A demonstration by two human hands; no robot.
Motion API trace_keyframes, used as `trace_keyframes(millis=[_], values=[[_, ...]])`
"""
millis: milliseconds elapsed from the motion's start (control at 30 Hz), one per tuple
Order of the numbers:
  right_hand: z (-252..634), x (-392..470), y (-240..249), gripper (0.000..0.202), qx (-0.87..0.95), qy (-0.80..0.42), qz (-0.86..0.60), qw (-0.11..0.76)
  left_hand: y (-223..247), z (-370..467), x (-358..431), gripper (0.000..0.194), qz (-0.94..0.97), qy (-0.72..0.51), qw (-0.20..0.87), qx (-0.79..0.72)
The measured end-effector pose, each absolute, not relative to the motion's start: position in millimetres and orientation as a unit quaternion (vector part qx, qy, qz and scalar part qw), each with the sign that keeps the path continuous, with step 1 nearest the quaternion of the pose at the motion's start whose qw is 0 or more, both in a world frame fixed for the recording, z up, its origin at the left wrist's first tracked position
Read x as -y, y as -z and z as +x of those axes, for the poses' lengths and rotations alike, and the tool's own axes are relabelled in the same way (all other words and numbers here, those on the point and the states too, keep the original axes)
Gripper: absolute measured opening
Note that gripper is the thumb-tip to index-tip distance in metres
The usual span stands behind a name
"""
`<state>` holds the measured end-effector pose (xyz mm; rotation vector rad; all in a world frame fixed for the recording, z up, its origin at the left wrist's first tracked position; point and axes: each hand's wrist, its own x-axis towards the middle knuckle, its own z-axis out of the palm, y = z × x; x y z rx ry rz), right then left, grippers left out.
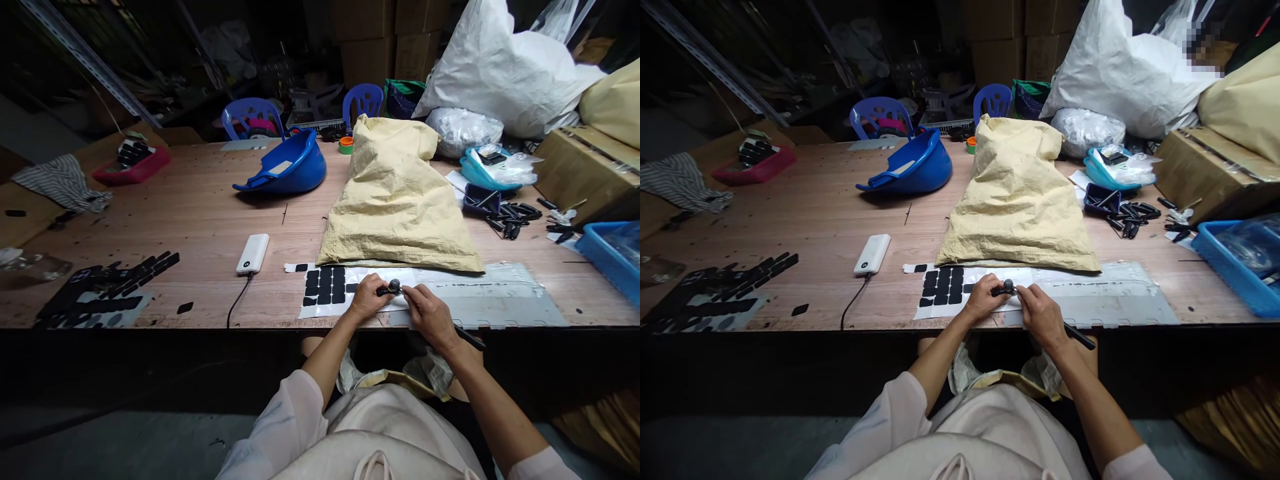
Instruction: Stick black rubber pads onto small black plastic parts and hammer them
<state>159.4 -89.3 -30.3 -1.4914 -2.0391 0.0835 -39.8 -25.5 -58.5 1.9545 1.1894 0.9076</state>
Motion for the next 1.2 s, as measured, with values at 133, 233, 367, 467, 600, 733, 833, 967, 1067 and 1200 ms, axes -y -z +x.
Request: trace_keyframes(millis=[133, 233, 367, 467, 600, 733, 833, 967, 1067, 1200], values=[[167, 90, 26, 0.034, 0.737, -0.027, -0.582, 0.344, 59, -39, 26, 0.011, 0.744, -0.352, 0.336, -0.459], [168, 92, 29, 0.034, 0.742, -0.027, -0.580, 0.335, 59, -39, 26, 0.011, 0.745, -0.354, 0.332, -0.459], [170, 93, 34, 0.032, 0.750, -0.018, -0.583, 0.311, 59, -39, 25, 0.011, 0.744, -0.353, 0.333, -0.460], [186, 89, 32, 0.031, 0.722, 0.011, -0.607, 0.330, 60, -40, 25, 0.012, 0.744, -0.350, 0.333, -0.461], [233, 76, 32, 0.031, 0.687, 0.078, -0.654, 0.309, 64, -40, 25, 0.014, 0.746, -0.350, 0.328, -0.462], [278, 65, 43, 0.030, 0.684, 0.126, -0.675, 0.248, 65, -40, 21, 0.016, 0.754, -0.351, 0.318, -0.456], [289, 62, 53, 0.029, 0.684, 0.139, -0.675, 0.239, 60, -42, 22, 0.013, 0.761, -0.367, 0.314, -0.433], [286, 63, 58, 0.029, 0.680, 0.137, -0.676, 0.250, 50, -50, 55, 0.015, 0.788, -0.402, 0.280, -0.372], [283, 64, 56, 0.030, 0.676, 0.130, -0.680, 0.253, 57, -57, 105, 0.020, 0.826, -0.340, 0.308, -0.329], [282, 65, 54, 0.030, 0.670, 0.116, -0.688, 0.254, 87, -57, 158, 0.018, 0.831, -0.232, 0.316, -0.394]])
